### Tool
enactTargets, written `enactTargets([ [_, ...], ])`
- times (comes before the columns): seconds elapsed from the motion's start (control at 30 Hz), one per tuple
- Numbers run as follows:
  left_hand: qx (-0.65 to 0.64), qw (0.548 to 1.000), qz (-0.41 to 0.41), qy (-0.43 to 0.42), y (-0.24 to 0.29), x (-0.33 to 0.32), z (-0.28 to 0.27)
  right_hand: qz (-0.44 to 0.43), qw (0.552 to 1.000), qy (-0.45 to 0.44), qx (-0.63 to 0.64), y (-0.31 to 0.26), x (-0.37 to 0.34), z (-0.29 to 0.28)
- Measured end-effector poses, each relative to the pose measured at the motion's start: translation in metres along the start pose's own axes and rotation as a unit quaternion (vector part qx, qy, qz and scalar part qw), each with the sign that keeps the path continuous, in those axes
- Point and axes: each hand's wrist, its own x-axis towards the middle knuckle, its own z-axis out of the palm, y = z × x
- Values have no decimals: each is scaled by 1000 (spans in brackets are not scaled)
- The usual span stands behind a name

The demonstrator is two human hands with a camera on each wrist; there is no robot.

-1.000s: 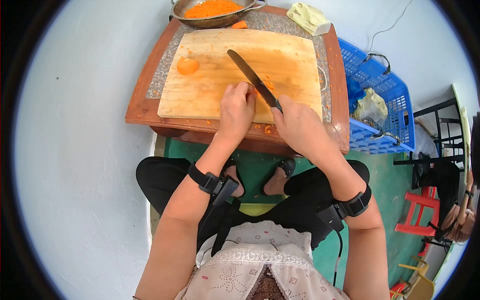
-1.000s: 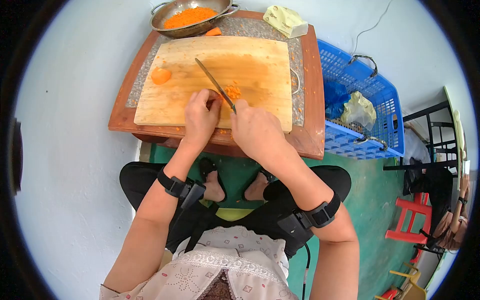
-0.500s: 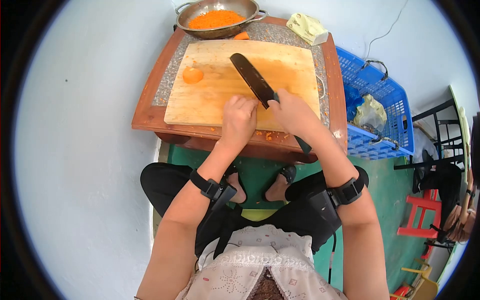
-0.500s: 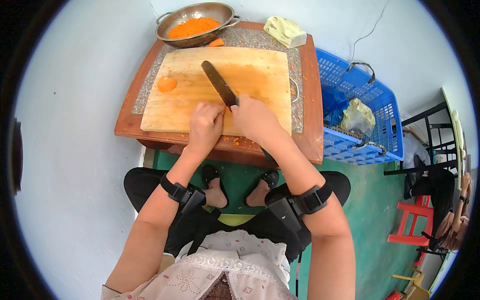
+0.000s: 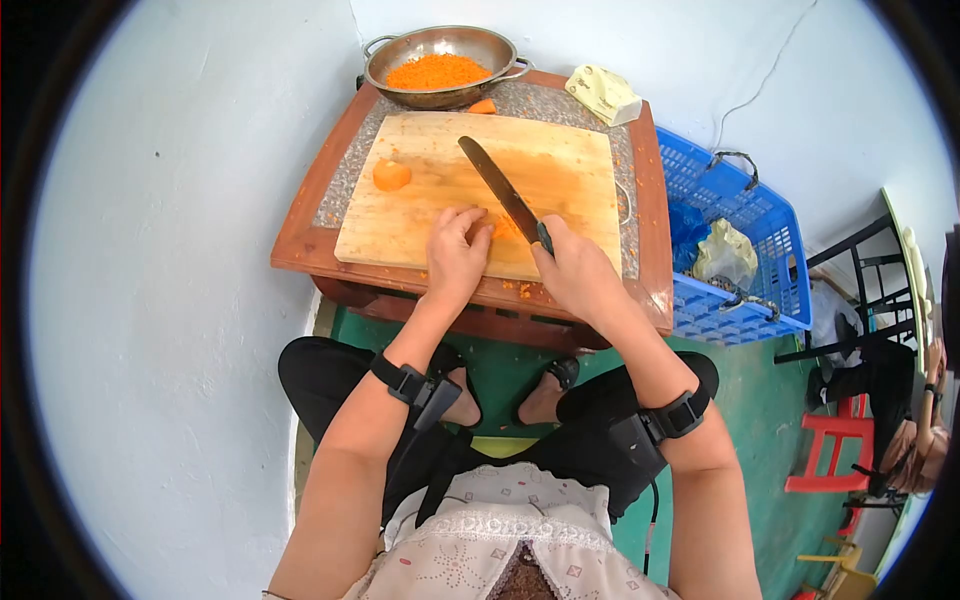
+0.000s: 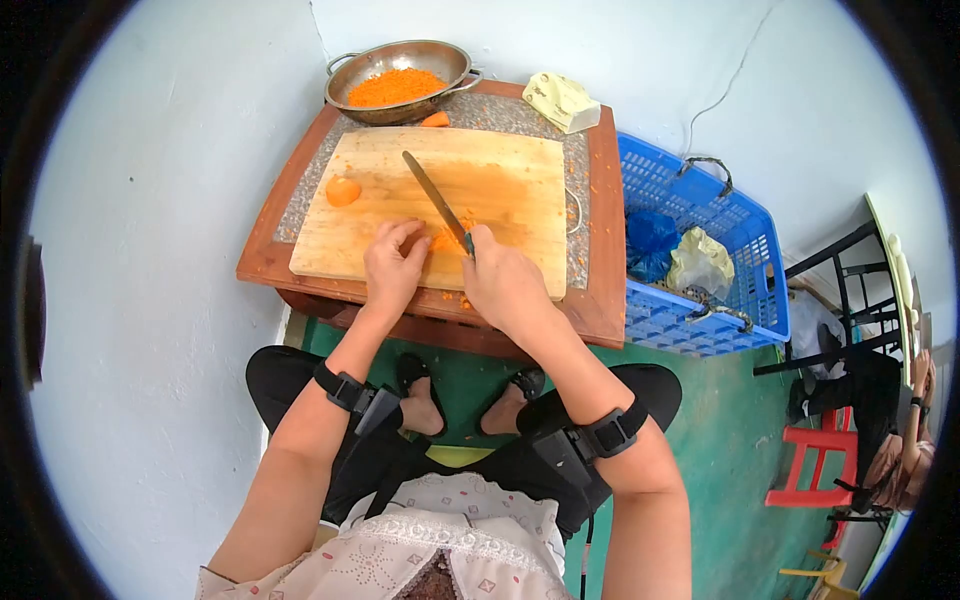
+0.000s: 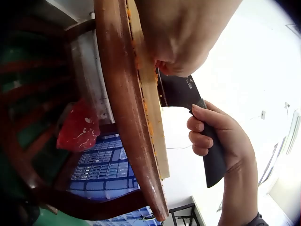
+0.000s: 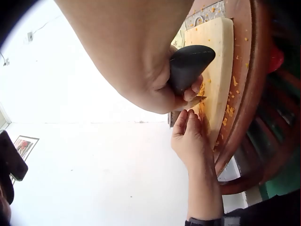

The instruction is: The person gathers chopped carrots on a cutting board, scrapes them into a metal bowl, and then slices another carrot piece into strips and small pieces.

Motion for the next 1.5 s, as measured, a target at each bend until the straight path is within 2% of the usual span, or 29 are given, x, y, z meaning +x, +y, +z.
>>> enactTargets([
  [0.03, 63, 996, 57, 2, 0, 0, -2, 2, 1000, 1, -7, -2, -2, -1],
  [0.13, 148, 984, 72, -71, 4, 1, -3, 13, 999, -16, -29, -10, -7, -5],
  [0.43, 127, 985, 107, -46, -1, -1, 3, -10, 997, -34, -63, -11, -11, 2],
  [0.63, 144, 980, 126, -51, 1, 3, 5, -36, 982, -83, -166, -18, -12, 4],
  [0.73, 137, 981, 124, -65, 0, 4, 5, -81, 981, -59, -164, -17, -15, 6],
  [0.93, 129, 978, 150, -60, -6, 5, 4, -52, 993, -54, -95, -15, 7, 17],
  [1.03, 101, 978, 172, -54, -6, 6, 4, -43, 998, 2, -43, -3, 21, 22],
  [1.13, 85, 982, 163, -35, -3, 5, 4, 9, 999, -35, 22, 5, 21, 10],
  [1.23, 97, 983, 151, -44, -4, 4, 4, -19, 999, -29, -16, 5, 8, 10],
  [1.33, 102, 983, 145, -50, -2, 5, 3, -7, 997, -57, -55, -8, -2, 2],
  [1.5, 111, 983, 138, -55, -5, 4, 4, -27, 995, -73, -64, -6, -6, 6],
])
